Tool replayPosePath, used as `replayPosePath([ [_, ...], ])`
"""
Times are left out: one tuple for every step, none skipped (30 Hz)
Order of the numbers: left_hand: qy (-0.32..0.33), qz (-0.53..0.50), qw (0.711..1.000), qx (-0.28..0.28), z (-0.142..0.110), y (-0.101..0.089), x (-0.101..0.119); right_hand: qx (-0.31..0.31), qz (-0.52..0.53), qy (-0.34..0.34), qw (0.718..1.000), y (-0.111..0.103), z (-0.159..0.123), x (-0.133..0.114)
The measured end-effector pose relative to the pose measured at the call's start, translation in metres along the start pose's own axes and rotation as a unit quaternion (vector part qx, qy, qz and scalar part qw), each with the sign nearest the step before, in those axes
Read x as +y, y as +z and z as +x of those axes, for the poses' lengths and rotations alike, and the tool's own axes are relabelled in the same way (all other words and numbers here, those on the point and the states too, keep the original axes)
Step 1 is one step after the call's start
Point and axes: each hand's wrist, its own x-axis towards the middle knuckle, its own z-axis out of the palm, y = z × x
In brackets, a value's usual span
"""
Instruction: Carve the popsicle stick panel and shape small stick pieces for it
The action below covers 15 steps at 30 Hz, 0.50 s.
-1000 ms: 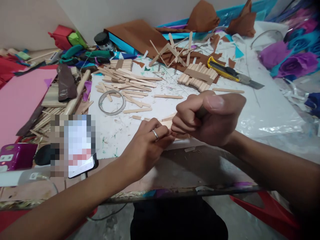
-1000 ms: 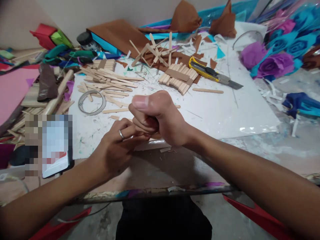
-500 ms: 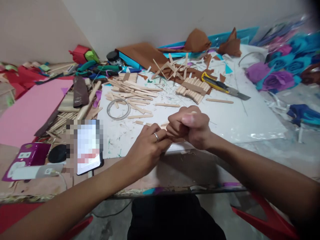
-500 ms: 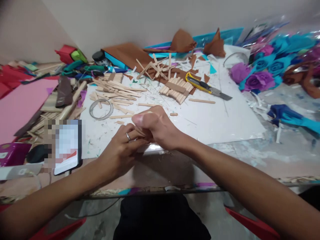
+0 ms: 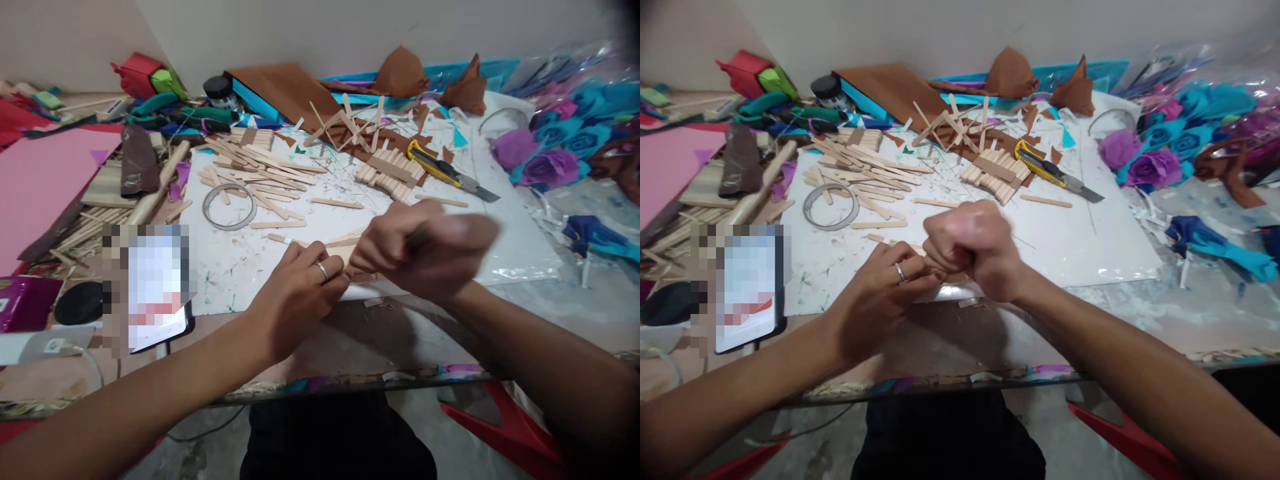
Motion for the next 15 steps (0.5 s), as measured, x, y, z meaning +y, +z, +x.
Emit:
replayPosePath([
  [-0.001, 0.000, 1.000, -0.003, 0.000, -0.001, 0.001, 0.055, -0.012, 0.011, 0.998, -0.001, -0.001, -0.006],
  [0.000, 0.000, 1.000, -0.004, 0.000, -0.002, 0.002, 0.054, -0.015, 0.005, 0.998, -0.001, -0.001, -0.012],
  [0.000, 0.002, 1.000, -0.002, 0.001, -0.002, 0.002, 0.057, -0.015, 0.002, 0.998, -0.002, -0.002, -0.015],
  [0.003, 0.005, 1.000, 0.000, 0.001, -0.003, 0.002, 0.055, -0.008, -0.008, 0.998, -0.003, -0.002, -0.016],
  [0.005, 0.009, 1.000, 0.004, 0.001, -0.003, 0.002, 0.030, 0.002, -0.002, 1.000, -0.004, -0.001, -0.015],
  [0.007, 0.013, 1.000, 0.009, 0.001, -0.002, 0.002, 0.023, -0.001, 0.021, 1.000, -0.005, -0.001, -0.012],
  [0.008, 0.014, 1.000, 0.015, 0.001, -0.001, 0.002, 0.011, -0.002, 0.040, 0.999, -0.006, 0.000, -0.008],
  [0.008, 0.013, 1.000, 0.020, 0.001, -0.001, 0.001, 0.007, -0.005, 0.060, 0.998, -0.006, 0.000, -0.003],
  [0.008, 0.011, 1.000, 0.025, 0.001, 0.000, 0.001, 0.010, -0.007, 0.072, 0.997, -0.006, 0.001, 0.001],
  [0.006, 0.007, 1.000, 0.030, 0.001, 0.001, 0.000, 0.010, -0.003, 0.073, 0.997, -0.006, 0.001, 0.005],
  [0.005, 0.001, 0.999, 0.034, 0.001, 0.001, 0.000, 0.010, 0.006, 0.067, 0.998, -0.005, 0.001, 0.008],
  [0.004, -0.005, 0.999, 0.037, 0.001, 0.002, 0.000, 0.017, 0.014, 0.060, 0.998, -0.005, 0.001, 0.011],
  [0.002, -0.011, 0.999, 0.038, 0.001, 0.002, 0.000, 0.019, 0.022, 0.053, 0.998, -0.006, 0.001, 0.012],
  [-0.001, -0.017, 0.999, 0.041, 0.001, 0.003, 0.000, 0.014, 0.028, 0.047, 0.998, -0.006, 0.001, 0.012],
  [-0.005, -0.024, 0.999, 0.045, 0.001, 0.003, 0.001, 0.007, 0.033, 0.043, 0.999, -0.006, 0.001, 0.012],
])
